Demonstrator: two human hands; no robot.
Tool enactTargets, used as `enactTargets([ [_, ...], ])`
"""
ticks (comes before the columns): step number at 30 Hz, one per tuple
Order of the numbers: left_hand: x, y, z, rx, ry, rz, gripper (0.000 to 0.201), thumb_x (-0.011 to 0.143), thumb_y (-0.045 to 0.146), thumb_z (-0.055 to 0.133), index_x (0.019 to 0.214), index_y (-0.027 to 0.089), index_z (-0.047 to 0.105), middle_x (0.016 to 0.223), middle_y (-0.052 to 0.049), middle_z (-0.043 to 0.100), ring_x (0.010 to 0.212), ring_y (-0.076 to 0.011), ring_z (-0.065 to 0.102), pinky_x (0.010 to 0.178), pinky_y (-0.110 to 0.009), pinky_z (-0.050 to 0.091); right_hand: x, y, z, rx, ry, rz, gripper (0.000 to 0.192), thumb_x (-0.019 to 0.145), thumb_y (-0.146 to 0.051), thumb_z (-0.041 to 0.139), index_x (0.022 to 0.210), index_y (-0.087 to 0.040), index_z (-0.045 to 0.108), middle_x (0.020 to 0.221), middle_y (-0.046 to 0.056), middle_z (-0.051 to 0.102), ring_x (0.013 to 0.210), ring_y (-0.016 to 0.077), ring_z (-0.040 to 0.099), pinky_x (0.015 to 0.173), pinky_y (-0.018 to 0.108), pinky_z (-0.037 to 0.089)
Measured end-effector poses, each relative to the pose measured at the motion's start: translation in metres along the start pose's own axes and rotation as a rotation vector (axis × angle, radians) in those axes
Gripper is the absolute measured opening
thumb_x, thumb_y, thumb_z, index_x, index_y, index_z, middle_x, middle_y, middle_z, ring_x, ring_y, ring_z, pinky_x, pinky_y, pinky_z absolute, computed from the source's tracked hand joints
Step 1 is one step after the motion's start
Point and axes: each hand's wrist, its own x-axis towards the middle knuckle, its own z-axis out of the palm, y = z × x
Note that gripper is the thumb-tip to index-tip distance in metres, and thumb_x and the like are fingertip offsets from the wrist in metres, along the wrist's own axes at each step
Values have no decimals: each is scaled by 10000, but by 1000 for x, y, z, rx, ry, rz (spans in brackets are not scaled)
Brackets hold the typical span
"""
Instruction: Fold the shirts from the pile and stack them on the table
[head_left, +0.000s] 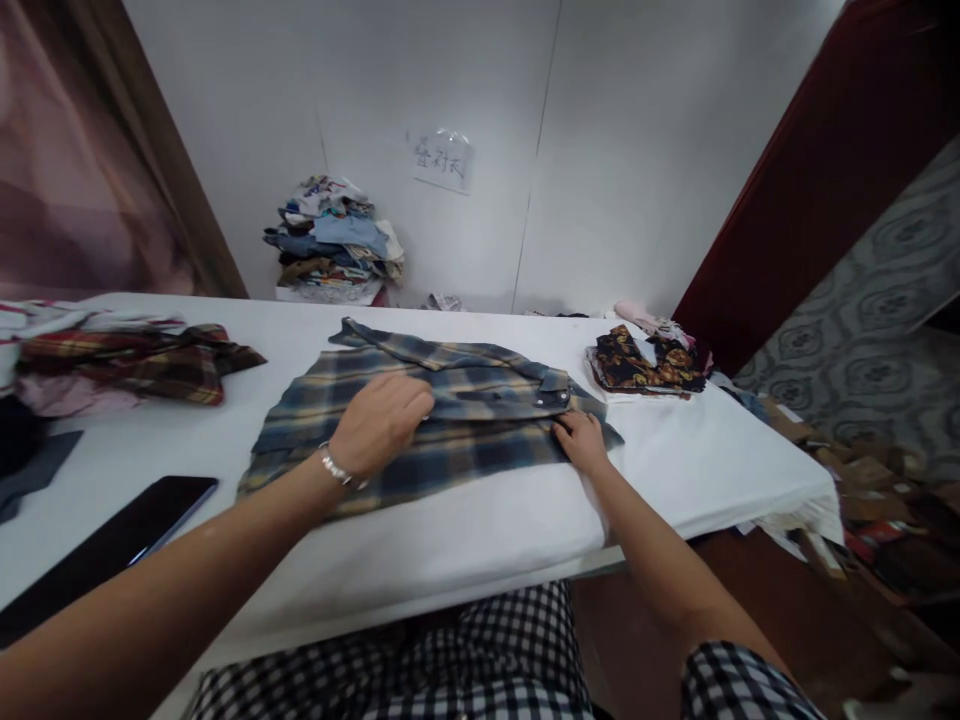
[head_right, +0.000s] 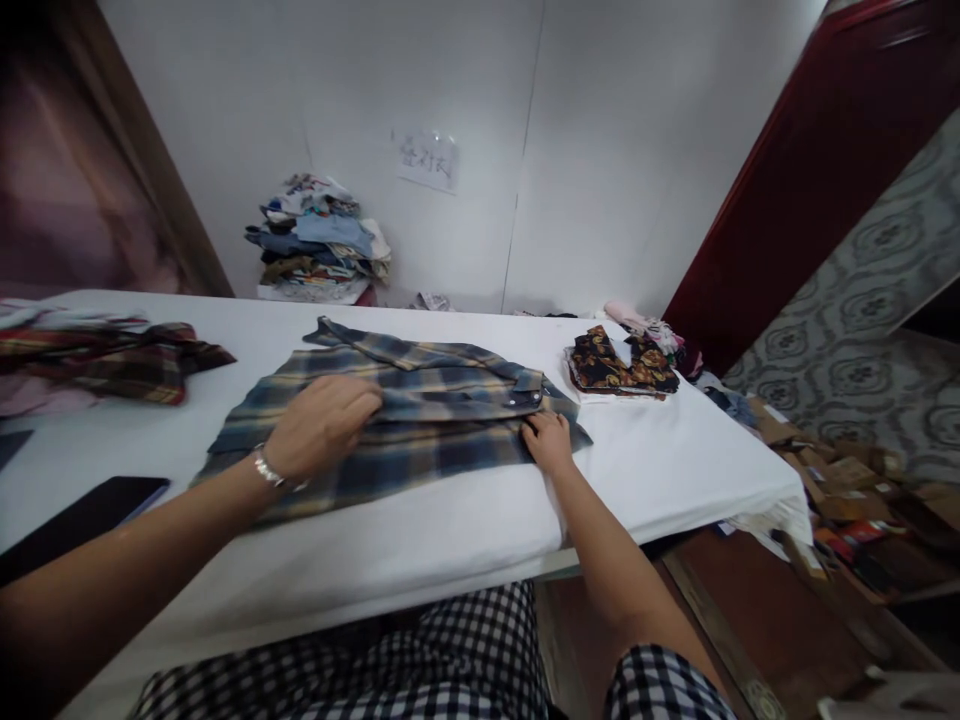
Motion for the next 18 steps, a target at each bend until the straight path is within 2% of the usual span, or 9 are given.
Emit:
enactTargets([
  [3,-40,-6,19,-78,-70,104,297,825,29,395,857,210,628,1040,-80,678,964,-222,622,897,-389,456,2,8,-1,76,128,73,302,871,-303,456,1007,-191,701,1061,85,709,1014,239,600,964,405,399],
  [6,-77,-10,43,-136,-116,80,329,816,27,388,882,222,644,1003,-58,695,935,-212,639,894,-377,470,4,14,2,85,241,77,299,825,-270,462,994,-167,687,1006,107,677,983,261,557,911,401,429],
  [8,-90,-12,49,-157,-95,52,360,810,30,381,935,226,656,999,-58,706,945,-216,647,905,-382,476,4,15,4,80,284,89,315,797,-235,458,1017,-167,673,994,109,652,991,269,529,915,412,427],
  [10,-94,-13,45,-151,-33,21,412,801,33,369,1018,228,660,1055,-69,708,988,-227,643,914,-398,478,4,15,4,49,277,110,353,758,-193,463,1045,-166,666,1027,112,643,1008,268,521,923,407,424],
  [14,-95,-18,30,-121,81,5,463,846,79,341,1154,251,641,1175,-69,685,1067,-243,620,955,-431,459,2,15,1,-22,160,132,384,704,-137,457,996,-165,704,1011,104,685,996,258,567,934,384,420],
  [16,-102,-22,33,-136,65,51,451,884,114,337,1187,265,635,1184,-65,684,1084,-238,613,966,-424,456,1,17,-2,-17,142,140,365,705,-135,445,938,-161,724,950,98,709,953,251,603,923,373,433],
  [18,-114,-27,44,-165,-6,120,454,898,116,331,1195,267,638,1149,-61,698,1049,-218,627,938,-391,478,-1,19,-4,0,135,140,356,714,-141,438,910,-164,734,927,89,725,914,239,631,890,352,458],
])
